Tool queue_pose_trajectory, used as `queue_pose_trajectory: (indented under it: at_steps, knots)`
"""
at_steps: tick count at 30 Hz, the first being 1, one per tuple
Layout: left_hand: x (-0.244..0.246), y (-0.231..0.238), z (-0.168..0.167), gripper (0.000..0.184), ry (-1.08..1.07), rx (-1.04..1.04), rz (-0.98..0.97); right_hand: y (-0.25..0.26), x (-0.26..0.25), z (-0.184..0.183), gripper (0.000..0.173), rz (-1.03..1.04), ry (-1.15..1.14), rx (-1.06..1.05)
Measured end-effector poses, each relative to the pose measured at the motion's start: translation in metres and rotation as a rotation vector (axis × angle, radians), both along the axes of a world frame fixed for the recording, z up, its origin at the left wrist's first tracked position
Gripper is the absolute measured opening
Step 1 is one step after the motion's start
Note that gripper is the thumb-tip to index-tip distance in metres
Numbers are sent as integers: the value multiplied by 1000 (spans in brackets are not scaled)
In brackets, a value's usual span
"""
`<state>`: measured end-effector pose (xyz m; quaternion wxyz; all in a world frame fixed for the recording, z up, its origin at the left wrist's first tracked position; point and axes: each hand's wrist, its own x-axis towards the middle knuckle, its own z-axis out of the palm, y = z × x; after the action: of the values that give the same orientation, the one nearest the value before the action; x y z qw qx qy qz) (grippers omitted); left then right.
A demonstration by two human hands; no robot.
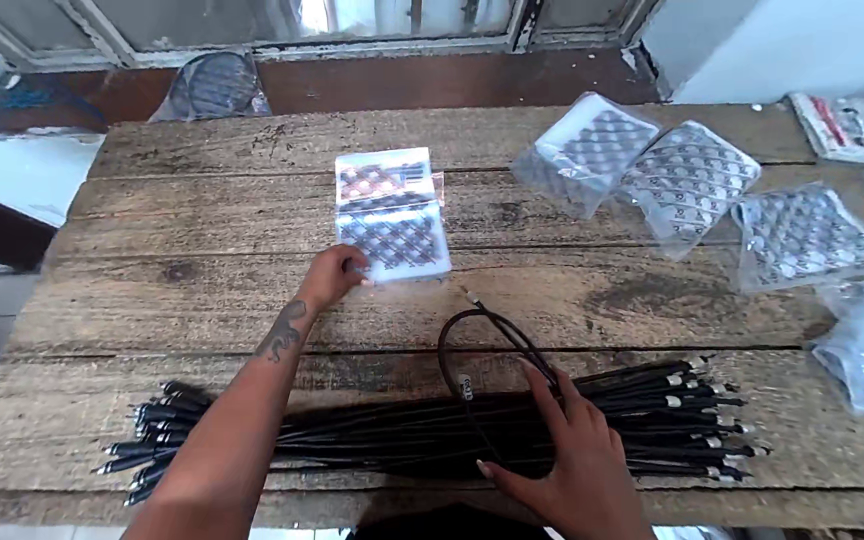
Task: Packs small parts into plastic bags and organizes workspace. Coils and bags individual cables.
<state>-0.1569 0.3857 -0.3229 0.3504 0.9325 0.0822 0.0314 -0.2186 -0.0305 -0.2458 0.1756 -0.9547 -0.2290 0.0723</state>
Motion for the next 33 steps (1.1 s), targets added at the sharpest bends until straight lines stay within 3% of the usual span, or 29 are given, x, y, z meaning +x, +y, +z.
queue_pose_trajectory:
  at_steps: [3,6,9,12,14,17,19,22,26,28,31,33]
  knots:
    - [9,-3,-19,15,-108,12,120,11,7,2,118,17,54,-8]
    - [5,-19,-4,14,-191,58,105,23,15,3,114,24,98,11]
    - [-12,-39,29,21,-135,255,-6,29,19,7,111,33,90,-14]
    - [-45,-25,16,17,-193,384,-39,34,13,23,103,147,121,-80]
    - [-72,-26,10,28,-239,485,-69,45,5,37,100,259,179,-87]
    - [-115,-68,14,43,-343,602,-117,69,0,31,95,315,110,-18]
    - [-130,-99,24,50,-406,628,-147,79,8,19,89,197,141,34]
    - [-139,-135,39,50,-333,570,-222,76,1,14,81,36,271,8]
    - [-152,-191,63,41,-285,415,-321,71,-34,2,55,-16,164,142]
    - [-165,-214,65,44,-413,361,-251,78,-34,-2,44,-85,131,130]
    - [-194,-230,51,29,-454,122,167,83,-34,-15,71,-160,154,214]
    - [-209,-226,37,28,-133,-76,457,86,-47,-22,86,-200,135,238]
